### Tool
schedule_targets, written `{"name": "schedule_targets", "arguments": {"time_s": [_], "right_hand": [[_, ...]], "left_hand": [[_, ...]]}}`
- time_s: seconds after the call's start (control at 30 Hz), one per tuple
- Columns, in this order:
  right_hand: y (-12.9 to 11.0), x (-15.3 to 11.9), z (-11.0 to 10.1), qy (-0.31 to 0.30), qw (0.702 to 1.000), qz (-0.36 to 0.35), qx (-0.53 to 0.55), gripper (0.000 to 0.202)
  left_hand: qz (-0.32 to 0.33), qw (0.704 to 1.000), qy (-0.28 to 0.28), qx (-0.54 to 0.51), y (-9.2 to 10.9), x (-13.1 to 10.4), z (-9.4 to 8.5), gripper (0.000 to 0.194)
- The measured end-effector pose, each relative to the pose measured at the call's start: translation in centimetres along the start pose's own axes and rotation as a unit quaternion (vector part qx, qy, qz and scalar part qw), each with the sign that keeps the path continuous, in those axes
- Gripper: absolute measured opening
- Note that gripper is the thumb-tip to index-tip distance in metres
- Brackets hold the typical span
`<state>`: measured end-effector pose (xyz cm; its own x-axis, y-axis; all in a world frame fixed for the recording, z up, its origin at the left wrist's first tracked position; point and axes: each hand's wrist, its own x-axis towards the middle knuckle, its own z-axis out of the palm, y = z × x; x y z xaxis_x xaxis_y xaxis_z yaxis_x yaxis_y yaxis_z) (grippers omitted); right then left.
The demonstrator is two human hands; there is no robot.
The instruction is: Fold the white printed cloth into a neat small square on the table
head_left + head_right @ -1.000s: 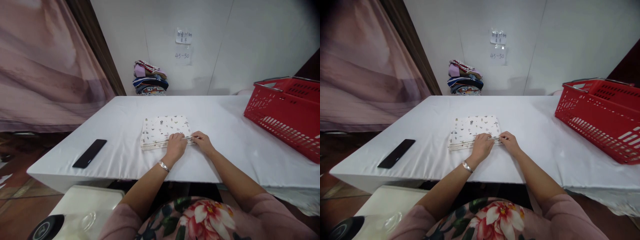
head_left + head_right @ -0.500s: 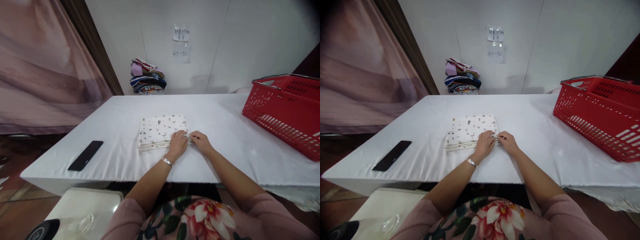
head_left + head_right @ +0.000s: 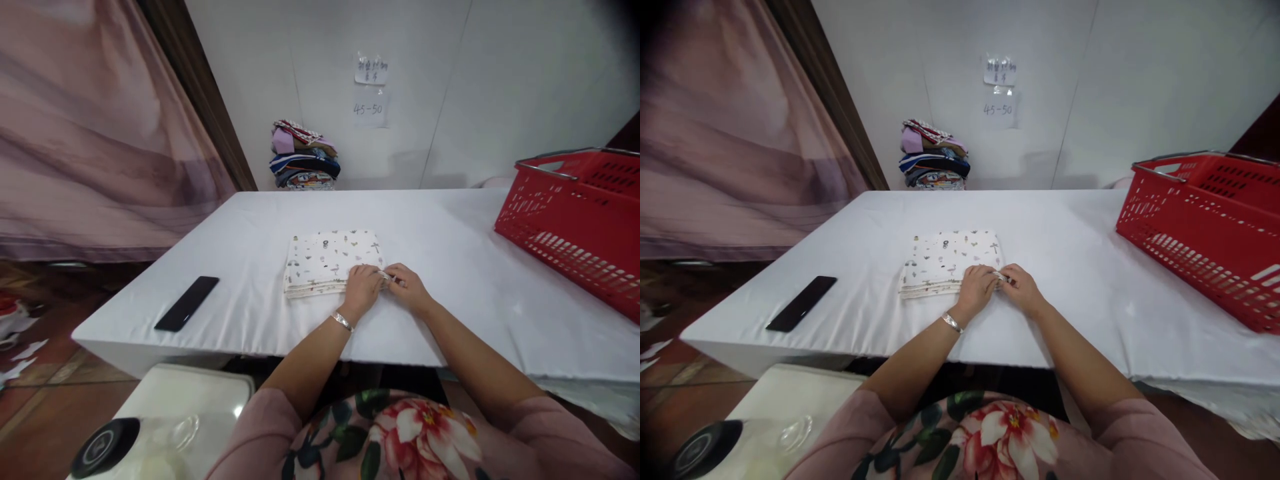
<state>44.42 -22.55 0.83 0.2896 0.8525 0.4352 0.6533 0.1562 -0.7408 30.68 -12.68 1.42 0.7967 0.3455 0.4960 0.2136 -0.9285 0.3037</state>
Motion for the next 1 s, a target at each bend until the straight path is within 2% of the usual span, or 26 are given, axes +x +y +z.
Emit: {"name": "schedule_targets", "arguments": {"time_s": [0.27, 0.4, 0.57, 0.7, 1.0], "right_hand": [[0.3, -0.2, 0.3, 0.006, 0.996, -0.037, -0.080, 0.016], [0.3, -0.4, 0.3, 0.010, 0.989, -0.040, -0.140, 0.020], [0.4, -0.4, 1.0, 0.041, 0.965, -0.113, -0.233, 0.028], [0.4, -0.1, 1.5, 0.045, 0.953, -0.142, -0.264, 0.027], [0.3, -0.1, 1.5, 0.038, 0.956, -0.127, -0.261, 0.023]], "left_hand": [[0.006, 0.999, -0.022, 0.039, -0.4, -0.7, -0.7, 0.018], [-0.025, 0.997, -0.008, 0.069, -1.7, -2.1, -2.5, 0.026], [-0.057, 0.993, -0.005, 0.103, -4.4, -4.8, -5.3, 0.025], [-0.081, 0.993, -0.003, 0.091, -5.6, -6.1, -6.6, 0.026], [-0.109, 0.991, -0.038, 0.067, -5.2, -5.0, -7.2, 0.022]]}}
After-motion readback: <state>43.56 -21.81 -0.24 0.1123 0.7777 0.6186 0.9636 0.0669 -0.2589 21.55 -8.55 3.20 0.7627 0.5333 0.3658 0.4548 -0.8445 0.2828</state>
